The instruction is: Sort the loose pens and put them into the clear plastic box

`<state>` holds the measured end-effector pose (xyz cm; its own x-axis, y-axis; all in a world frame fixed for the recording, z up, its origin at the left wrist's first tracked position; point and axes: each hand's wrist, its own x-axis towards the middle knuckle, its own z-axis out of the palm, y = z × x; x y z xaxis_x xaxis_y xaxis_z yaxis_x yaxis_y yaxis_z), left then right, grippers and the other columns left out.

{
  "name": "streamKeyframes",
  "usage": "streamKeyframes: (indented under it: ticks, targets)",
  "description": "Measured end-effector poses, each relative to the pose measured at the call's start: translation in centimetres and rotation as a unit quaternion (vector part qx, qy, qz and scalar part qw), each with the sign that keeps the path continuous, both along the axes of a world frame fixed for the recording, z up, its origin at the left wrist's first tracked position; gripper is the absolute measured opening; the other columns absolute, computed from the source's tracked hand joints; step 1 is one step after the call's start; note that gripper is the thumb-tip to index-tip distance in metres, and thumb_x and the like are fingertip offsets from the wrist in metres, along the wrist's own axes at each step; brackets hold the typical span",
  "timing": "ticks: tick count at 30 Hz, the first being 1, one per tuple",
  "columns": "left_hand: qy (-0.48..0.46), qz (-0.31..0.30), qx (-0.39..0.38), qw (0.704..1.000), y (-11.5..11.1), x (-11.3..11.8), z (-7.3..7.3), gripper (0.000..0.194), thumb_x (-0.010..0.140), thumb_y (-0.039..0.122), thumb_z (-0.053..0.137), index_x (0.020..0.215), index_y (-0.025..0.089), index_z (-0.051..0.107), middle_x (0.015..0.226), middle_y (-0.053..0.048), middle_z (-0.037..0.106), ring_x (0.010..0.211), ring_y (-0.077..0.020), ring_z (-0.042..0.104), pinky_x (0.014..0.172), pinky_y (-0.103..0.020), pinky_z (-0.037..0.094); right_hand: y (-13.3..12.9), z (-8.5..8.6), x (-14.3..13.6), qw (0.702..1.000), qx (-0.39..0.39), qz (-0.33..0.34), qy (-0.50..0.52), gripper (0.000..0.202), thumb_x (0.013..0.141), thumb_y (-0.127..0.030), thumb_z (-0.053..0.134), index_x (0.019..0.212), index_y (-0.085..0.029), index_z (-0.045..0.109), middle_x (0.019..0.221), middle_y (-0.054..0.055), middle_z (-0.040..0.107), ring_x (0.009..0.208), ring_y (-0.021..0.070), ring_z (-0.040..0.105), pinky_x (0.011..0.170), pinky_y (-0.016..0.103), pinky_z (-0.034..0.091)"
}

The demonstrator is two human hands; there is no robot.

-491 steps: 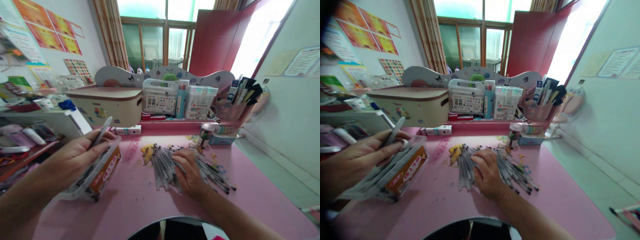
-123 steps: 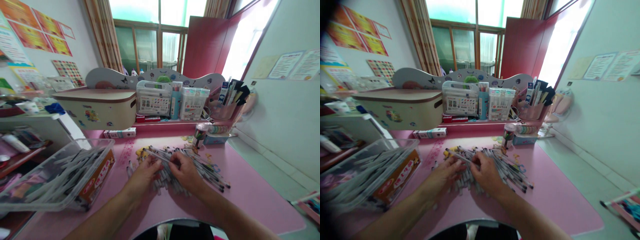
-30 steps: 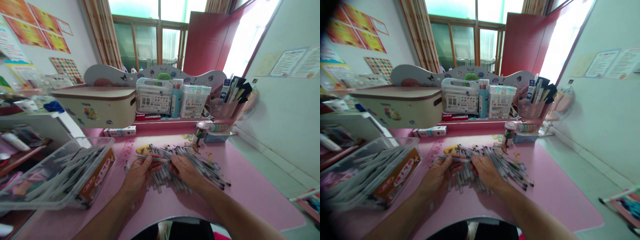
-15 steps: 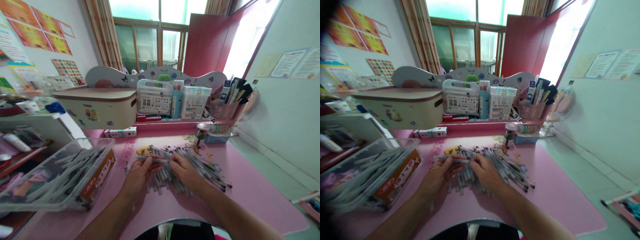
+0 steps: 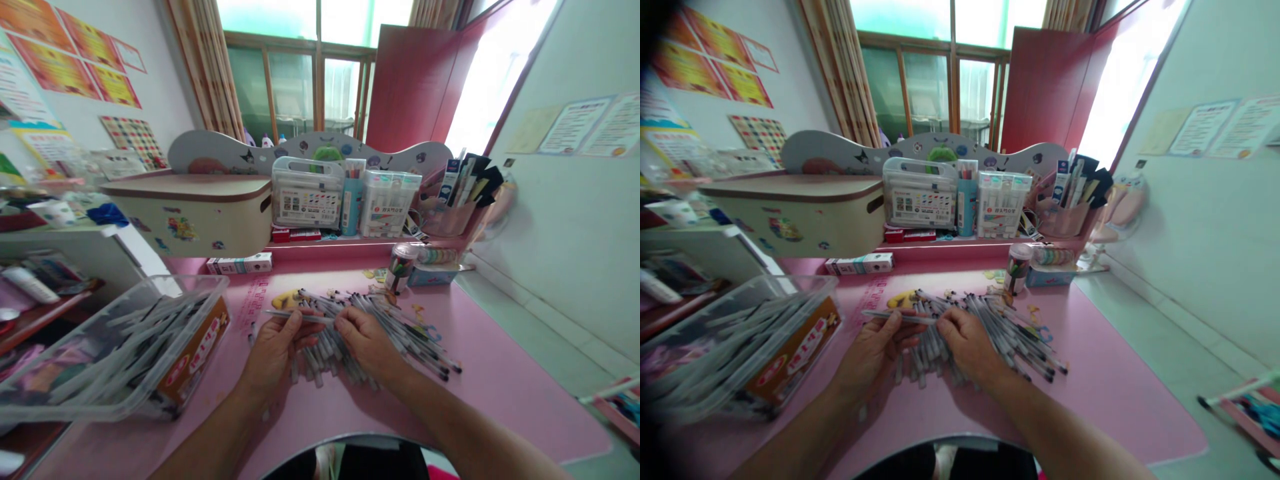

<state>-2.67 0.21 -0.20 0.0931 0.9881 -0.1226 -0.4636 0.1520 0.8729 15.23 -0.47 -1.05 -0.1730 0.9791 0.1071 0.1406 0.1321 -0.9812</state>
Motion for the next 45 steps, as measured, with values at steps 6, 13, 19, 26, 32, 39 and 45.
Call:
streamKeyframes:
  ticks: [6, 13, 19, 26, 32, 39, 45]
  targets:
    - [0.015, 0.038, -0.003, 0.999, -0.2, 0.0, 0.3, 0.044, 0.064, 0.048, 0.087, 0.086, 0.012, 0.073, 0.081, -0.009, 0.079, 0.07, -0.019, 0.075, 0.056, -0.021, 0.058, -0.3, 0.5, -0.3, 0.998, 0.054, -0.017, -0.021, 0.015, 0.09, -0.03, 0.056, 0.08, -0.019, 0.06, 0.067, -0.003, 0.05, 0.063, 0.014, 0.046, 0.06, 0.028, 0.036]
    - [0.02, 0.081, 0.0, 0.997, -0.3, 0.2, 0.6, 0.045, 0.06, 0.049, 0.088, 0.079, 0.011, 0.072, 0.074, -0.008, 0.077, 0.063, -0.0172, 0.073, 0.052, -0.02, 0.055, -0.8, 0.5, -0.6, 0.973, 0.206, -0.057, -0.091, 0.009, 0.086, -0.015, 0.06, 0.078, -0.02, 0.064, 0.073, -0.001, 0.057, 0.069, 0.0153, 0.052, 0.067, 0.028, 0.041]
    - [0.004, 0.097, -0.001, 0.995, 0.0, -0.3, 0.7, 0.044, 0.058, 0.048, 0.09, 0.078, 0.012, 0.072, 0.072, -0.005, 0.076, 0.061, -0.0155, 0.071, 0.052, -0.02, 0.055, -1.0, 0.3, -0.9, 0.96, 0.261, -0.08, -0.056, 0.007, 0.081, -0.014, 0.062, 0.078, -0.02, 0.061, 0.07, -0.002, 0.053, 0.064, 0.0136, 0.048, 0.061, 0.026, 0.039]
    - [0.038, 0.088, 0.032, 0.995, -0.1, -0.6, 0.6, 0.042, 0.066, 0.051, 0.084, 0.082, 0.014, 0.074, 0.075, -0.005, 0.075, 0.066, -0.0152, 0.07, 0.059, -0.022, 0.056, -0.5, 0.4, -0.8, 0.921, -0.228, 0.101, 0.299, 0.032, 0.062, -0.019, 0.061, 0.089, -0.024, 0.045, 0.063, -0.009, 0.05, 0.039, 0.004, 0.025, 0.038, 0.016, 0.013]
    - [0.067, 0.074, 0.072, 0.992, -0.2, -0.4, 0.6, 0.031, 0.077, 0.042, 0.079, 0.087, 0.013, 0.074, 0.084, -0.008, 0.077, 0.075, -0.0174, 0.071, 0.07, -0.026, 0.057, -0.4, 0.8, -0.6, 0.923, -0.269, 0.112, 0.252, 0.03, 0.075, -0.04, 0.073, 0.08, -0.019, 0.053, 0.055, -0.008, 0.048, 0.036, 0.0014, 0.025, 0.035, 0.016, 0.009]
    - [-0.184, 0.177, 0.005, 0.967, 2.6, -2.5, 1.5, 0.018, 0.093, 0.026, 0.053, 0.093, 0.018, 0.069, 0.088, -0.008, 0.075, 0.089, -0.0207, 0.073, 0.077, -0.035, 0.06, -0.3, 0.7, -0.7, 0.957, -0.185, -0.018, 0.223, 0.026, 0.072, -0.039, 0.069, 0.066, -0.019, 0.053, 0.042, -0.011, 0.037, 0.033, 0.0034, 0.021, 0.032, 0.018, 0.012]
    - [-0.148, 0.13, -0.018, 0.98, 1.1, -0.6, 0.5, 0.013, 0.083, 0.016, 0.066, 0.095, 0.015, 0.068, 0.068, 0.002, 0.059, 0.05, -0.0066, 0.05, 0.047, -0.017, 0.045, -0.2, 0.3, -0.8, 0.985, -0.066, -0.085, 0.138, 0.024, 0.085, -0.041, 0.061, 0.075, -0.019, 0.059, 0.051, -0.008, 0.041, 0.042, 0.0073, 0.031, 0.04, 0.02, 0.024]
